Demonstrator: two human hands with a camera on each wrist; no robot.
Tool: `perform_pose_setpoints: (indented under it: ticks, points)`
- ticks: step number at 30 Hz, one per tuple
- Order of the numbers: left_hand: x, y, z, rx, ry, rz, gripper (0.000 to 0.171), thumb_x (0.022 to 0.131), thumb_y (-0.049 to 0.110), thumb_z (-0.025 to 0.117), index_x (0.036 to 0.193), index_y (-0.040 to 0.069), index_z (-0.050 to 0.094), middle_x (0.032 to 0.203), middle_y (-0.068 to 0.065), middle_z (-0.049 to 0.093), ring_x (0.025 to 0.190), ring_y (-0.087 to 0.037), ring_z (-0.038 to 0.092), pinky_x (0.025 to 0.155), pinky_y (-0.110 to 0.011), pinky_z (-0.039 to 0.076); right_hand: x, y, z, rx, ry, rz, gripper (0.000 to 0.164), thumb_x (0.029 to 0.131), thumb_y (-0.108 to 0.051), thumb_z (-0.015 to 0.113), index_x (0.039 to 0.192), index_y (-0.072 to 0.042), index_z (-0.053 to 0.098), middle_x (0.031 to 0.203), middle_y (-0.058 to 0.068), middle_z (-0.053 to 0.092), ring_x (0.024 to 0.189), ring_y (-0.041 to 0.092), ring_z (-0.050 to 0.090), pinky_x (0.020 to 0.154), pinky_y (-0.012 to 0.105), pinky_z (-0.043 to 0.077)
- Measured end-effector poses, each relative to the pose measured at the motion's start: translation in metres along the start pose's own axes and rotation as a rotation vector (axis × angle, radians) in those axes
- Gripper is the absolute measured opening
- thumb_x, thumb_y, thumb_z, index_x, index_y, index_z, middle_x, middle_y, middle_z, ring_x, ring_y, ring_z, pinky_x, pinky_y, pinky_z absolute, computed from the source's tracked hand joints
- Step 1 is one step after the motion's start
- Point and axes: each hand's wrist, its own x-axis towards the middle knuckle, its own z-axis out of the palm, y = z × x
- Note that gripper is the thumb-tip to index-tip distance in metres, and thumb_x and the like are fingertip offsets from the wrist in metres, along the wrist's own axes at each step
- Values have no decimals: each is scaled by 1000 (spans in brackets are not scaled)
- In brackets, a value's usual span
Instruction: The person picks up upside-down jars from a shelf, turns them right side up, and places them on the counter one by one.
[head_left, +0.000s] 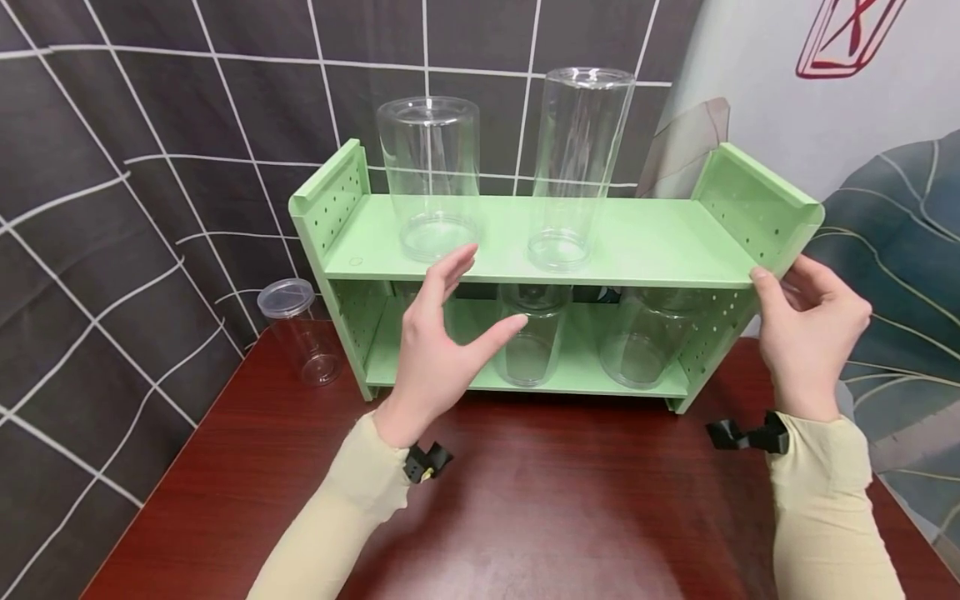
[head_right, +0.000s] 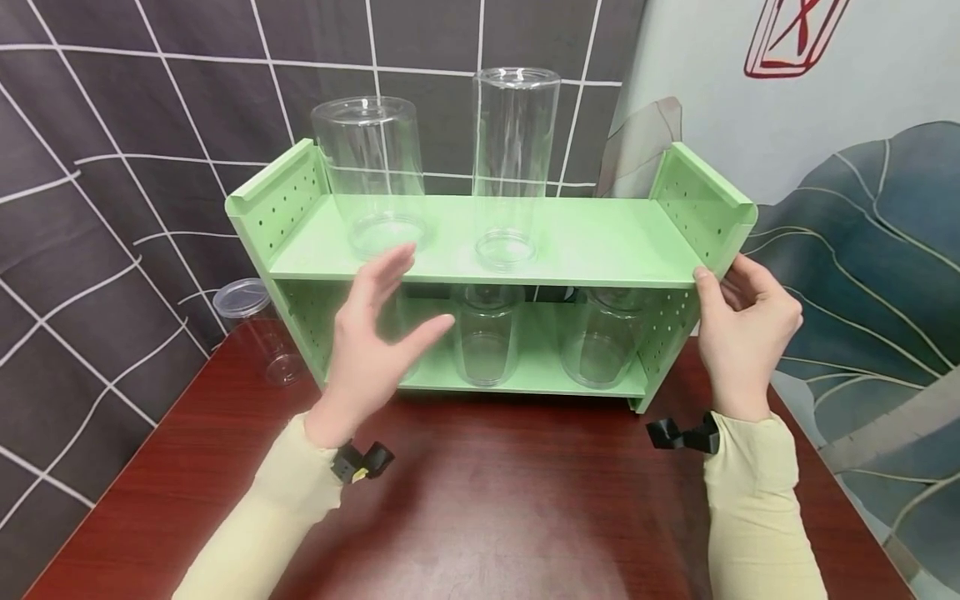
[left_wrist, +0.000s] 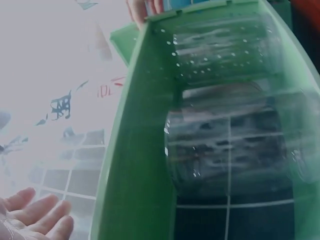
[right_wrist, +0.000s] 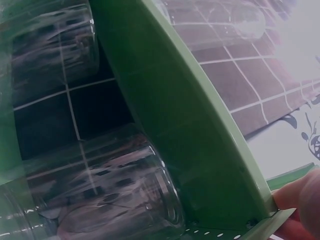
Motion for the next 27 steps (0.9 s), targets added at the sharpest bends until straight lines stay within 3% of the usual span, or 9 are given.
perform_pose_setpoints:
  ticks: [3,8,18,23,27]
  points:
    - [9,3,5,-15,-34,-68,78,86,32,84,150,10,45,148,11,50,137,-16,48,113,-32,37,0,-1,0,4,-2,1,32,89,-12,77,121,-13,76,106,-6,73,90,-1,69,89,17,53]
    - [26,8,13,-47,-77,-163,81,86,38,83,151,11,43,148,9,49,136,-10,47,112,-26,36,-1,-1,0,-3,-2,9,32,90,-13,77,122,-14,76,107,-6,73,91,-1,69,90,18,53]
    - [66,5,28,-45,-153,-248,86,82,37,87,151,13,42,150,3,49,134,-5,47,110,-18,34,0,0,0,2,-3,1,32,90,-12,77,121,-14,76,105,-6,73,90,-1,69,88,17,53]
    - [82,1,35,-23,-200,-363,93,79,43,88,154,17,39,151,8,45,134,-11,48,109,-25,40,0,1,0,1,1,-5,32,89,-13,77,121,-13,76,105,-7,73,90,-1,69,88,17,53]
    - [89,-1,42,-30,-234,-414,95,76,43,90,154,18,40,150,8,46,134,-14,49,105,-32,45,0,1,0,0,6,-9,31,89,-13,77,121,-13,76,105,-7,73,90,-2,69,89,17,53]
